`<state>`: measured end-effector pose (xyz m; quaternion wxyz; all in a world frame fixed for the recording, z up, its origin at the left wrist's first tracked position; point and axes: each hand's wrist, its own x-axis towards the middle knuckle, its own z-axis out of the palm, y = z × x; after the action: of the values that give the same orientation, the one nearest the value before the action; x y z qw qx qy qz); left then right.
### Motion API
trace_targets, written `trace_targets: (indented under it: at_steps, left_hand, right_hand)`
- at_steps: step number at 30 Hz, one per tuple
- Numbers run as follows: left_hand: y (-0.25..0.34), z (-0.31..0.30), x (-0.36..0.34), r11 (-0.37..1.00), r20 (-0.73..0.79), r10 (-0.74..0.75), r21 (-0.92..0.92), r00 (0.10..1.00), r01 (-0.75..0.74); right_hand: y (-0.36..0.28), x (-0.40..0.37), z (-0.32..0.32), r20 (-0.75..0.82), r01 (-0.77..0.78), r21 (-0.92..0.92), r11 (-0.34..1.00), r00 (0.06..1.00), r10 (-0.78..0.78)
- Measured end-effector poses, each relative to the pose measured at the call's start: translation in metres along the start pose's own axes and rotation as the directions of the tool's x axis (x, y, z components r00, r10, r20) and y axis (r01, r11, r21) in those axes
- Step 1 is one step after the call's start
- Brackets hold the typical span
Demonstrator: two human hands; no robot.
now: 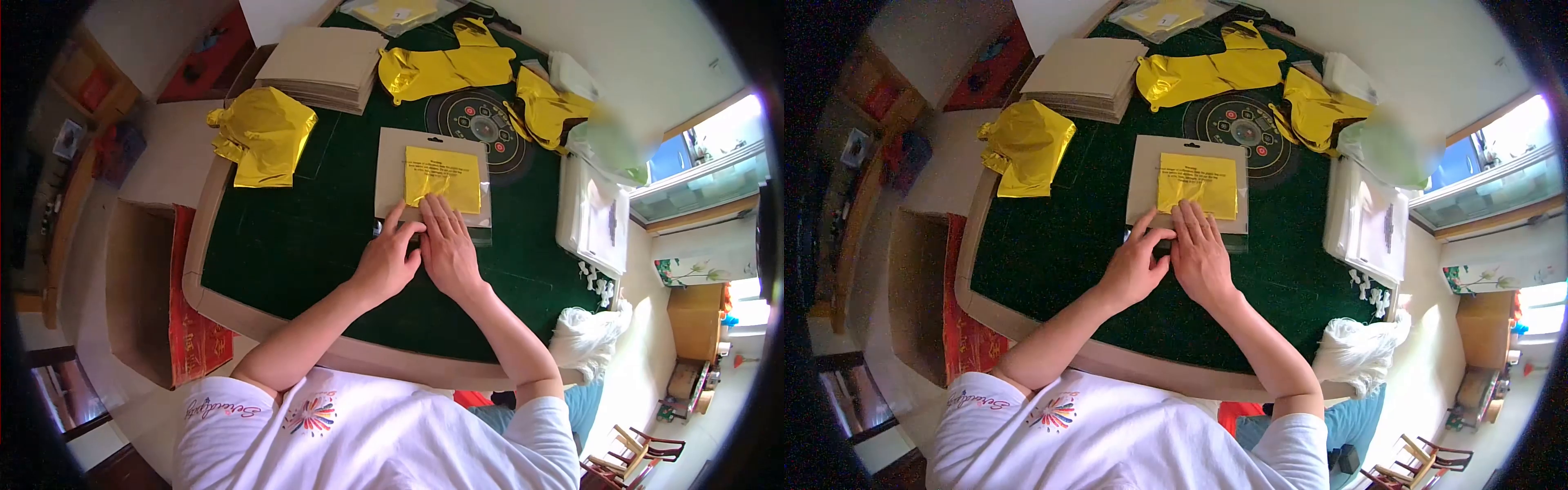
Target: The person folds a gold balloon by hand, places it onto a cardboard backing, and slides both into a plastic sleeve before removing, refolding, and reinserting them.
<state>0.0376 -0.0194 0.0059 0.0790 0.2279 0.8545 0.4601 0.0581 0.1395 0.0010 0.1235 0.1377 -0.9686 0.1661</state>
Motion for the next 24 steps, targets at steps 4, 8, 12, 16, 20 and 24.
trace_targets:
  at_steps: [4,8,12,16,20,24]
  left_hand:
    - [-0.0030,0.0050,-0.0032,0.999,-0.037,0.023,-0.033,0.999,-0.024]
    - [-0.0017,0.0027,-0.0039,0.997,-0.009,0.037,-0.071,0.999,-0.037]
    - [-0.0022,0.0014,-0.0045,0.996,0.004,0.024,-0.089,1.000,-0.024]
    - [0.0009,-0.0030,0.0013,0.989,0.023,0.017,-0.148,1.000,-0.014]
    - [-0.0009,-0.0017,0.0023,0.979,0.039,0.012,-0.206,0.999,-0.004]
    - [-0.0061,0.0019,0.0024,0.966,0.028,0.033,-0.256,0.999,-0.025]
  right_hand:
    - [-0.0009,0.0015,-0.0002,0.007,-0.001,-0.007,1.000,1.000,0.002]
    - [-0.0007,0.0009,0.0007,0.002,-0.001,0.003,1.000,1.000,0.001]
    - [-0.0021,0.0041,-0.0007,-0.021,0.018,0.011,1.000,1.000,-0.018]
    - [0.0001,0.0058,0.0039,-0.053,0.032,0.011,0.999,0.998,-0.031]
    - [0.0014,0.0063,0.0053,-0.073,0.048,-0.009,0.999,0.996,-0.049]
    - [-0.0022,0.0079,-0.0008,-0.034,0.041,-0.010,0.999,0.999,-0.041]
